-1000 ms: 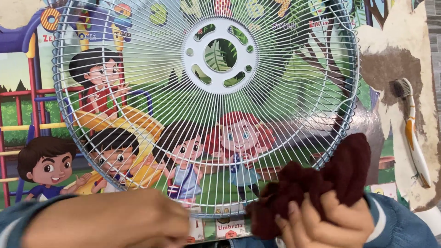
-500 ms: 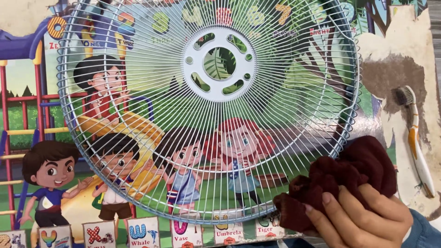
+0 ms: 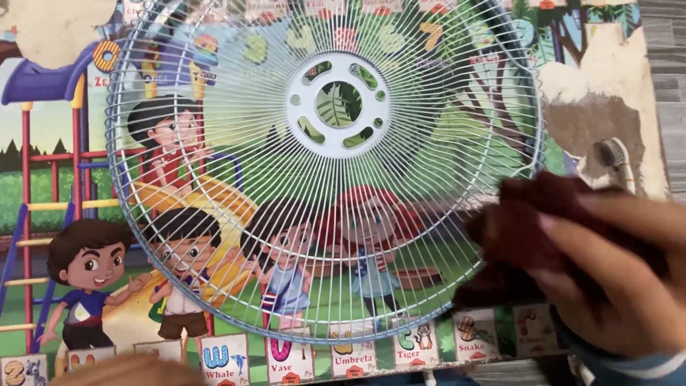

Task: Cleaning a metal fan grill using a cloth

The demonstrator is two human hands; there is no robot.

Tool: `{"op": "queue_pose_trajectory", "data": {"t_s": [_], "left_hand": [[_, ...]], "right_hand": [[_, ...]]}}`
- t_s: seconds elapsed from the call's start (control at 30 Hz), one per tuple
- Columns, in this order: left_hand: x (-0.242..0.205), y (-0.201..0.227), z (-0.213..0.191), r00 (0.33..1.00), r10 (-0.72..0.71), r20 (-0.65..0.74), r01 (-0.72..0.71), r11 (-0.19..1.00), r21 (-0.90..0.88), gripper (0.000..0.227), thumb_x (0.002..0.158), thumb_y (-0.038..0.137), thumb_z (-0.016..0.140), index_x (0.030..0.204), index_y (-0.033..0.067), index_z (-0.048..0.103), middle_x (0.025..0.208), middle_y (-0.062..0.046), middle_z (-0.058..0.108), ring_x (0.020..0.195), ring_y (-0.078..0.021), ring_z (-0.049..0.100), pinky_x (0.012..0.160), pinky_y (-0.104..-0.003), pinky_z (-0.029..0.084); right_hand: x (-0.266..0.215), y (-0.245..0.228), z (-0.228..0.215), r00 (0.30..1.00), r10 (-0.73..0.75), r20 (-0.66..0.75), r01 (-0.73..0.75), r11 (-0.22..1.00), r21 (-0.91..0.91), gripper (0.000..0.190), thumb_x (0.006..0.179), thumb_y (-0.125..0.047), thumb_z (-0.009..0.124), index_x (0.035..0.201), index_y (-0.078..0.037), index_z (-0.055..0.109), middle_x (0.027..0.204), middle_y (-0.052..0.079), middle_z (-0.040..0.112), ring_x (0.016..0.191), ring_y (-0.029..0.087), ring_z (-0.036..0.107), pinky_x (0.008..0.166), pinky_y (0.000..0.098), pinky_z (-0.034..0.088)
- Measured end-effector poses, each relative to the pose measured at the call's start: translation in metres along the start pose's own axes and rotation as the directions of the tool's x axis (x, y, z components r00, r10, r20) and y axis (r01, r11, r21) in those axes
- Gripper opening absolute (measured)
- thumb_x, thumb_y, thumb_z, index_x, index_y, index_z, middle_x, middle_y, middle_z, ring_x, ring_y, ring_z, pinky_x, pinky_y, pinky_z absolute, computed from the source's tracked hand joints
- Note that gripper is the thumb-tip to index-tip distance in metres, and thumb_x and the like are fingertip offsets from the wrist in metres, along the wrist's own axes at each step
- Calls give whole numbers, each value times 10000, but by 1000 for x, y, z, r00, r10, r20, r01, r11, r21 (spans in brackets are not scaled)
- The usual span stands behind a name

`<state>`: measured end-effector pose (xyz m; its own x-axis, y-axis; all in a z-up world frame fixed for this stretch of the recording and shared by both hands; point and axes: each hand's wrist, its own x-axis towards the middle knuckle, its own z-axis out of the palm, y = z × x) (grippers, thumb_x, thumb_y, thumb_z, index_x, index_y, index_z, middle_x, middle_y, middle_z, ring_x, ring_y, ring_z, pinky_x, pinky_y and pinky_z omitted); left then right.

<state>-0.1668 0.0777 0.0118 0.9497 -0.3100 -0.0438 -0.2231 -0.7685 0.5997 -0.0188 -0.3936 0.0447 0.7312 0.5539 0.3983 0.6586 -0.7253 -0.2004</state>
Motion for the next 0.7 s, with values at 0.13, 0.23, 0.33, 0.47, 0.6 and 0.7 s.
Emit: {"op": "queue_pose_trajectory", "data": {"t_s": [0.13, 0.23, 0.33, 0.47, 0.6, 0.7], "left_hand": [[96, 57, 11, 975, 185, -122, -176, 981, 75, 60, 753, 257, 748, 770, 212, 711, 886, 88, 756, 786, -112, 693, 794, -373, 508], [140, 68, 12, 893, 420, -160, -396, 904, 161, 232, 816, 287, 757, 979, 150, 662, 1125, -25, 686, 1048, -264, 605, 926, -481, 410], [163, 72, 21, 869, 467, -164, -443, 882, 159, 319, 819, 336, 763, 1037, 125, 664, 1208, -78, 624, 1145, -324, 535, 976, -517, 356], [183, 65, 32, 883, 421, -210, -385, 903, 191, 429, 842, 341, 739, 1161, 67, 653, 1269, -123, 605, 1188, -328, 521, 1006, -489, 364], [200, 57, 33, 889, 411, -200, -351, 894, 277, 621, 846, 380, 732, 1301, -14, 578, 1358, -173, 538, 1272, -376, 440, 1046, -513, 333], [213, 54, 35, 914, 370, -167, -326, 914, 241, 690, 885, 343, 694, 1381, -91, 489, 1421, -239, 479, 1360, -410, 359, 1103, -534, 319]], "right_hand": [[79, -18, 10, 994, -101, 33, 98, 991, 88, 369, 841, -81, 882, 1158, 67, 765, 1239, 306, 585, 1003, 390, 620, 891, 471, 531], [121, -29, 30, 973, -229, 5, 228, 969, 99, 318, 855, -89, 906, 1110, 58, 788, 1183, 239, 635, 933, 334, 610, 819, 435, 508], [137, -32, 49, 957, -284, 62, 282, 959, 27, 291, 855, -143, 868, 1094, -14, 761, 1129, 155, 626, 890, 289, 618, 754, 391, 521], [129, -35, 53, 944, -293, 151, 312, 942, -125, 291, 835, -227, 818, 1052, -93, 678, 1048, 83, 592, 821, 246, 577, 679, 374, 482], [105, -42, 33, 942, -261, 211, 316, 901, -296, 287, 872, -310, 772, 1059, -123, 662, 1021, 40, 601, 784, 190, 565, 618, 318, 436], [83, -42, 19, 934, -226, 278, 306, 906, -292, 301, 856, -305, 758, 1081, -127, 666, 933, 18, 587, 711, 183, 548, 558, 315, 429]]}}
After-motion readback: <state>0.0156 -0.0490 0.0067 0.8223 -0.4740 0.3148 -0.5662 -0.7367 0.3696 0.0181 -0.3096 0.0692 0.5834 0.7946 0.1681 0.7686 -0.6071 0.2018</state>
